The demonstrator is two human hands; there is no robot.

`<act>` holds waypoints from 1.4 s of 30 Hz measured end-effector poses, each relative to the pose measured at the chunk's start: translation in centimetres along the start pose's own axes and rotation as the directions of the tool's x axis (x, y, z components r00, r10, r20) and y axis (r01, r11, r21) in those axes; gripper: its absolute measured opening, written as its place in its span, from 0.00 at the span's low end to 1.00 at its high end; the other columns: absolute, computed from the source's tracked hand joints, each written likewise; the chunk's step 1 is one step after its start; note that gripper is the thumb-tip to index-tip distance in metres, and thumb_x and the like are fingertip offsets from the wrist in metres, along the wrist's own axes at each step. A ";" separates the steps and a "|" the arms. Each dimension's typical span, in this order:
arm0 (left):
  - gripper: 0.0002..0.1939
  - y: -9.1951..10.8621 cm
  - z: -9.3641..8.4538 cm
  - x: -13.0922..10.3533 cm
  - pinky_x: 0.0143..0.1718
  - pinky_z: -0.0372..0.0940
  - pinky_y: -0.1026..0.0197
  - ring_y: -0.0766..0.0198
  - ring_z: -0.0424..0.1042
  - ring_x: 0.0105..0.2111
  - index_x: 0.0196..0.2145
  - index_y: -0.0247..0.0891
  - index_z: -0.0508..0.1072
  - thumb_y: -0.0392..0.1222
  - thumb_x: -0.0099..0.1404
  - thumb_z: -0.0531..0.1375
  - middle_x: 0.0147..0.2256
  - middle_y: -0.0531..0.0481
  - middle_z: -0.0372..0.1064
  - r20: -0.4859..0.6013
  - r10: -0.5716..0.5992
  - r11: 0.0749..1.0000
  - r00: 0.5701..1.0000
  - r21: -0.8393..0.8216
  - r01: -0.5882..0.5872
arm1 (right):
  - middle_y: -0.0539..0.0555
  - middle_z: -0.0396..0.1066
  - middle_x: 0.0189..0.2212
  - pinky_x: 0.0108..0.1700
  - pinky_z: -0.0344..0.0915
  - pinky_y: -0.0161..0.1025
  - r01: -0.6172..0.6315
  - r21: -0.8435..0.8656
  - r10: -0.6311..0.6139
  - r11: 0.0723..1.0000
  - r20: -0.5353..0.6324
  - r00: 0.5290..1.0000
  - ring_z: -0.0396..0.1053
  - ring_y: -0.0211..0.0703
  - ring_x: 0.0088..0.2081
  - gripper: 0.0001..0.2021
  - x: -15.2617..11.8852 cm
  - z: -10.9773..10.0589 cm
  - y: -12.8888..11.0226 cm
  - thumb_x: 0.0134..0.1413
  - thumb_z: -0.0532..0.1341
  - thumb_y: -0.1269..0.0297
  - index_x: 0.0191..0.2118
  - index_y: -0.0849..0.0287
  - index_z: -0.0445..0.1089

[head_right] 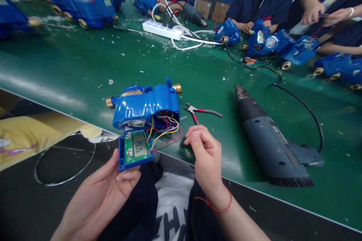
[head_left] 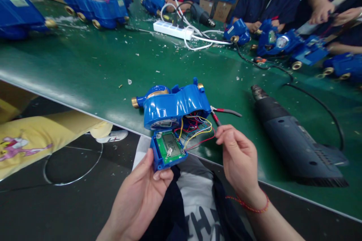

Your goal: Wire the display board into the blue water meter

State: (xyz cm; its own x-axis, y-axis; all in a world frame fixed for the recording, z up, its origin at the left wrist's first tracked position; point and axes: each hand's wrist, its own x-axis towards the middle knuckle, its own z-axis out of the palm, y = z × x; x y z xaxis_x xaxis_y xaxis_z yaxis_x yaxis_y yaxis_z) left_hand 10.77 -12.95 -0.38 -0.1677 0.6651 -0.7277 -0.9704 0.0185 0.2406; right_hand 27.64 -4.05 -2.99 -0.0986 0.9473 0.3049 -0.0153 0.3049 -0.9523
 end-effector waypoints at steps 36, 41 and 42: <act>0.14 -0.8 -0.1 -0.1 0.20 0.65 0.68 0.74 0.61 0.20 0.32 0.31 0.75 0.30 0.71 0.51 0.33 0.48 0.70 0.066 -0.041 0.998 0.997 0.056 0.037 | 0.53 0.63 0.38 0.44 0.60 0.45 0.348 -0.497 -0.242 0.795 0.265 0.933 0.62 0.45 0.43 0.05 -0.9 0.3 -0.6 0.61 0.58 0.73 0.34 0.57 0.66; 0.13 -0.7 -0.2 0.1 0.20 0.66 0.68 0.74 0.62 0.20 0.32 0.31 0.75 0.31 0.71 0.52 0.33 0.48 0.70 0.069 -0.040 0.998 0.997 0.044 0.037 | 0.54 0.63 0.38 0.45 0.59 0.44 0.409 -0.546 -0.273 0.731 0.316 0.909 0.61 0.45 0.44 0.05 -0.9 0.1 -0.3 0.62 0.57 0.74 0.36 0.57 0.65; 0.14 -0.6 -0.1 0.1 0.19 0.65 0.68 0.74 0.61 0.20 0.32 0.31 0.75 0.31 0.71 0.51 0.32 0.48 0.69 0.055 -0.037 0.999 0.998 0.033 0.035 | 0.54 0.62 0.39 0.45 0.59 0.44 0.429 -0.568 -0.282 0.702 0.331 0.901 0.61 0.45 0.44 0.05 -0.7 -0.1 -0.3 0.62 0.56 0.74 0.36 0.57 0.64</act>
State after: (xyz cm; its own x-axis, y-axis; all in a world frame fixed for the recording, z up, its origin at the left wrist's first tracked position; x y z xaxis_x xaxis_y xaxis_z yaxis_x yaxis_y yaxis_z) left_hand 11.36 -13.02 -0.68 -0.1218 0.7042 -0.6995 -0.9694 0.0669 0.2362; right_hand 27.77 -4.77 -2.93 -0.4136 0.7345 0.5380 0.5126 0.6762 -0.5291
